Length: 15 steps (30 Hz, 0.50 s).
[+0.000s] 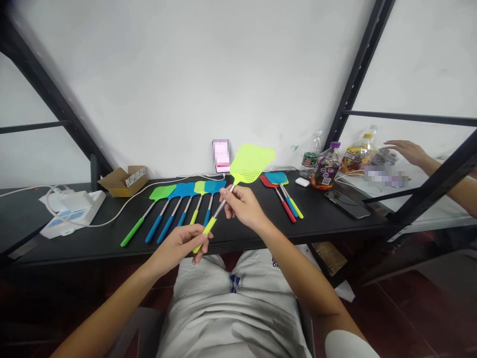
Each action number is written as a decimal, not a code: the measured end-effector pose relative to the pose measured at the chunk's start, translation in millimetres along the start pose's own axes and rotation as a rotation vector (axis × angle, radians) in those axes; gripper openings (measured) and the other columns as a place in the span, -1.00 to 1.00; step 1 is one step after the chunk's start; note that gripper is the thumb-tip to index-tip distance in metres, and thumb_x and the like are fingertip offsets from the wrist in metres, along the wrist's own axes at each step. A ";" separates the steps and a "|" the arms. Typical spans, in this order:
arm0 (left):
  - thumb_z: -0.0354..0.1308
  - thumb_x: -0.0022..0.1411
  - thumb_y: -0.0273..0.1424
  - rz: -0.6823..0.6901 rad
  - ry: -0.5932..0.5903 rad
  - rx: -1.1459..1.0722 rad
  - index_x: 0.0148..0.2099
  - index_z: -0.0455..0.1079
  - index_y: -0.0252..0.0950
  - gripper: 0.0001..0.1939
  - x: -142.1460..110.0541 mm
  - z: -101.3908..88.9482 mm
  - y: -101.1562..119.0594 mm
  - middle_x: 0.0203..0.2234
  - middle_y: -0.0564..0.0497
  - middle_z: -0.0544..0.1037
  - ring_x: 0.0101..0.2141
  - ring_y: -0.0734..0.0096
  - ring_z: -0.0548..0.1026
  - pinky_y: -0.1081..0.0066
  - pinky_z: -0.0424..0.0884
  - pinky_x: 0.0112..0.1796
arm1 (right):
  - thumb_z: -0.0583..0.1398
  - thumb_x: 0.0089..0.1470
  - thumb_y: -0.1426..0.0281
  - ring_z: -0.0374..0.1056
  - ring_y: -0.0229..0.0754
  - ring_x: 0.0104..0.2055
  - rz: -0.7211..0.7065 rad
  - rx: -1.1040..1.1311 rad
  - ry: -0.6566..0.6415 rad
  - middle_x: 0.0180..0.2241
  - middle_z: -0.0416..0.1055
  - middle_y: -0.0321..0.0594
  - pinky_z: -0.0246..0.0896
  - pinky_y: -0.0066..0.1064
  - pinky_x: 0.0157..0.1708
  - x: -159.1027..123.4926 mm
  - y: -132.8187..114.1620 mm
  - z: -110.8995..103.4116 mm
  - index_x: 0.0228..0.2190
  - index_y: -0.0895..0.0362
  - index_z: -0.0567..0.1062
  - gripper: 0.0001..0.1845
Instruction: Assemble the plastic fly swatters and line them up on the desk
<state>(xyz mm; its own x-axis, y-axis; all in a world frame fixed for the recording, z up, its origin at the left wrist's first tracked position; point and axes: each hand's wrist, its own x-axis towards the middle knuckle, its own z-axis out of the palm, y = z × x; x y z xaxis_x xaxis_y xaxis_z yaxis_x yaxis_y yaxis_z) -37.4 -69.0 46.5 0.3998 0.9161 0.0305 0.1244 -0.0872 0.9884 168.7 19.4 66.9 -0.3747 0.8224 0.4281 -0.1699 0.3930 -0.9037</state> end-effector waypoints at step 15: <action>0.19 0.33 -0.16 -0.005 0.002 0.179 -0.21 0.37 -0.33 -0.70 -4.2 9.8 -0.1 -0.47 0.00 0.59 -0.55 0.47 0.49 0.45 0.38 -0.47 | 0.19 0.17 -0.08 0.27 -0.34 -0.69 0.058 -0.231 0.082 -0.69 0.32 -0.38 0.10 -0.54 -0.67 1.0 10.5 -0.1 -0.48 0.12 0.36 -0.48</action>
<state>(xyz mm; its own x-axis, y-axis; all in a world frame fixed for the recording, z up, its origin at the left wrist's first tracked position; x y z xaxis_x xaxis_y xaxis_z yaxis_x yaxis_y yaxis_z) -30.2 -76.7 44.9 0.3972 0.9173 0.0265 0.2856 -0.1510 0.9464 166.7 24.4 57.9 -0.3010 0.8730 0.3837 0.0661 0.4205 -0.9049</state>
